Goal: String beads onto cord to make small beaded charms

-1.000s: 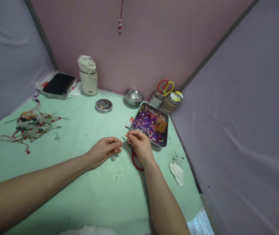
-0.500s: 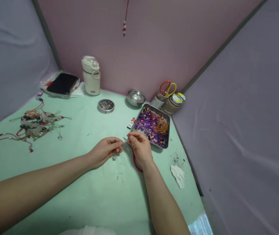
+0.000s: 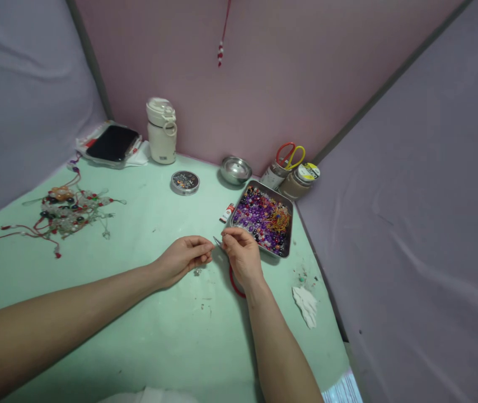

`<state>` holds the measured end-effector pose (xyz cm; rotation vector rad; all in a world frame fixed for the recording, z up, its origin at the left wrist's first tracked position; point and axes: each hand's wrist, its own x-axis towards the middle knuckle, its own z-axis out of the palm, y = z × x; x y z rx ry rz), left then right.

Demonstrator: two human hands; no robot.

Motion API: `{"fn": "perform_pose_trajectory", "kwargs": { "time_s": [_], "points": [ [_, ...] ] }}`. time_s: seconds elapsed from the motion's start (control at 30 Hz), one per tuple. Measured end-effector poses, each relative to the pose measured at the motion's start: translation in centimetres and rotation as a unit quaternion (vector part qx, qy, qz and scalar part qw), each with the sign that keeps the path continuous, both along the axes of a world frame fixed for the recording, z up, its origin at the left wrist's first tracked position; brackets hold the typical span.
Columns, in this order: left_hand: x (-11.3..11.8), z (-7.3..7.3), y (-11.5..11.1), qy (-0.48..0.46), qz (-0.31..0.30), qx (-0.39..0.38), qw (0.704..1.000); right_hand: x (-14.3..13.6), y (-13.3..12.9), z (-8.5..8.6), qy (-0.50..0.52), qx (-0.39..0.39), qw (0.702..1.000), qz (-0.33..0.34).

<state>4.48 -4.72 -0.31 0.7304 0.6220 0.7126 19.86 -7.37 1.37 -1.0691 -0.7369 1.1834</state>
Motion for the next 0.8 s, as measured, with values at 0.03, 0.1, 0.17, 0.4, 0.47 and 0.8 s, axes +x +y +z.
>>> {"fn": "perform_pose_trajectory", "kwargs": {
  "time_s": [0.03, 0.1, 0.17, 0.4, 0.47, 0.8],
  "points": [
    [-0.01, -0.03, 0.0, -0.001, 0.001, 0.0, 1.0, -0.01, -0.01, 0.01, 0.001, -0.002, 1.0, 0.0],
    [-0.02, -0.06, -0.01, 0.0, 0.002, 0.0, 1.0, -0.01, -0.03, 0.01, 0.002, -0.004, 1.0, 0.001],
    [-0.02, -0.04, -0.02, 0.002, 0.002, 0.0, 1.0, 0.0, -0.02, -0.01, 0.0, -0.003, 1.0, -0.001],
    [-0.03, 0.1, -0.03, 0.006, 0.004, 0.002, 1.0, -0.13, -0.01, 0.0, 0.0, -0.001, 1.0, -0.005],
    [-0.02, 0.14, -0.01, 0.006, 0.004, 0.001, 1.0, -0.19, -0.01, 0.06, 0.003, -0.002, 1.0, -0.005],
    [-0.03, 0.18, -0.05, 0.01, 0.003, 0.005, 1.0, -0.15, -0.12, 0.1, -0.031, 0.005, 1.0, -0.002]
  ]
}}
